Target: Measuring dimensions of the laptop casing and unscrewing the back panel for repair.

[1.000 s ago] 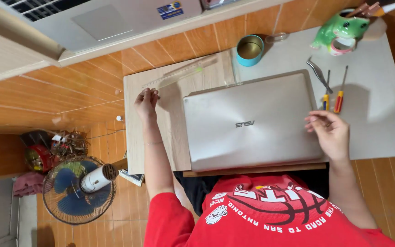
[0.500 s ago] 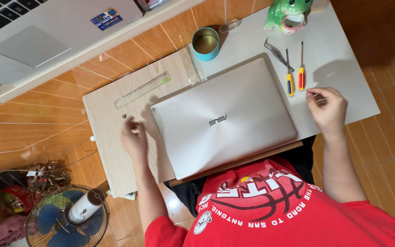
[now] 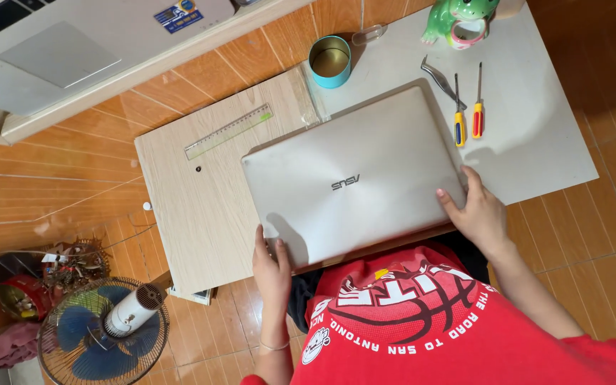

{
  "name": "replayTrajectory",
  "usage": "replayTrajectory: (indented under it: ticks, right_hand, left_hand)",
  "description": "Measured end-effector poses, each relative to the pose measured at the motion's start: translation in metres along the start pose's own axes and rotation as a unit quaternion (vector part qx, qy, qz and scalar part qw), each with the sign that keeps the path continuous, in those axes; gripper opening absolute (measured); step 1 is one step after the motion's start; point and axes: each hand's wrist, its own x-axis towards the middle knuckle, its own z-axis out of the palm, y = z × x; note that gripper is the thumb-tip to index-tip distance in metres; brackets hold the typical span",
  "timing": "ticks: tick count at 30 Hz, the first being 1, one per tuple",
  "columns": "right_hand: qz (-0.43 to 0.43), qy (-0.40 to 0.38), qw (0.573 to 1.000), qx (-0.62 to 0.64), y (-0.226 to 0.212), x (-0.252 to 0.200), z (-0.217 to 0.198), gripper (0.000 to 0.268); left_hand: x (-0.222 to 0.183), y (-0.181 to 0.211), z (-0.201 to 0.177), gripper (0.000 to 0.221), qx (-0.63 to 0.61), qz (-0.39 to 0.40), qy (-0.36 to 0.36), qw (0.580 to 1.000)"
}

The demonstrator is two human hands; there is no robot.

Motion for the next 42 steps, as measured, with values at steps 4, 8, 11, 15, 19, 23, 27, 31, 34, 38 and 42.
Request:
replayTrajectory:
  ticks: [4, 8, 11, 15, 19, 23, 27, 31, 34, 38, 42]
  right_hand:
    - [-0.047, -0.063, 0.983, 0.164, 0.033, -0.004, -0.013, 0.084]
    - [-0.225, -0.076, 0.894, 0.379, 0.05, -0.019, -0.033, 0.085]
    - [-0.252, -0.027, 0.895, 0.367, 0.054, -0.02, -0.034, 0.063]
    - [-0.29, 0.064, 0.92, 0.256, 0.059, 0.004, -0.033, 0.034]
    - [-0.375, 0.253, 0.873, 0.182, 0.001, 0.047, -0.064, 0.028]
    - [-0.363, 0.239, 0.825, 0.361, -0.065, 0.089, -0.07, 0.048]
    - [-0.303, 0.184, 0.789, 0.501, -0.05, 0.12, -0.041, 0.058]
    - [-0.253, 0.213, 0.819, 0.469, -0.029, 0.142, -0.02, 0.063]
    - [-0.218, 0.193, 0.839, 0.46, -0.037, 0.153, -0.013, 0.061]
    - [-0.181, 0.151, 0.86, 0.451, -0.051, 0.17, -0.002, 0.051]
    - [-0.145, 0.137, 0.883, 0.425, -0.035, 0.186, 0.038, 0.047]
  left_hand:
    - [0.005, -0.022, -0.029, 0.051, -0.111, -0.101, -0.114, 0.982]
    - [0.004, -0.115, -0.051, 0.053, -0.367, -0.032, -0.2, 0.908]
    - [0.005, -0.102, -0.069, 0.057, -0.417, 0.06, -0.214, 0.881]
    - [0.023, -0.078, -0.077, 0.059, -0.27, 0.125, -0.165, 0.94]
    - [0.063, -0.078, -0.056, 0.045, -0.098, 0.247, 0.038, 0.963]
    - [0.107, 0.008, -0.039, 0.045, -0.232, 0.393, 0.164, 0.874]
    - [0.147, 0.006, -0.012, 0.045, -0.366, 0.325, 0.128, 0.863]
    - [0.165, 0.01, -0.002, 0.045, -0.354, 0.196, 0.143, 0.903]
    - [0.178, 0.02, 0.002, 0.046, -0.31, 0.17, 0.14, 0.925]
    - [0.2, 0.018, 0.01, 0.048, -0.24, 0.109, 0.09, 0.96]
    - [0.209, -0.005, 0.035, 0.05, -0.181, 0.062, 0.067, 0.979]
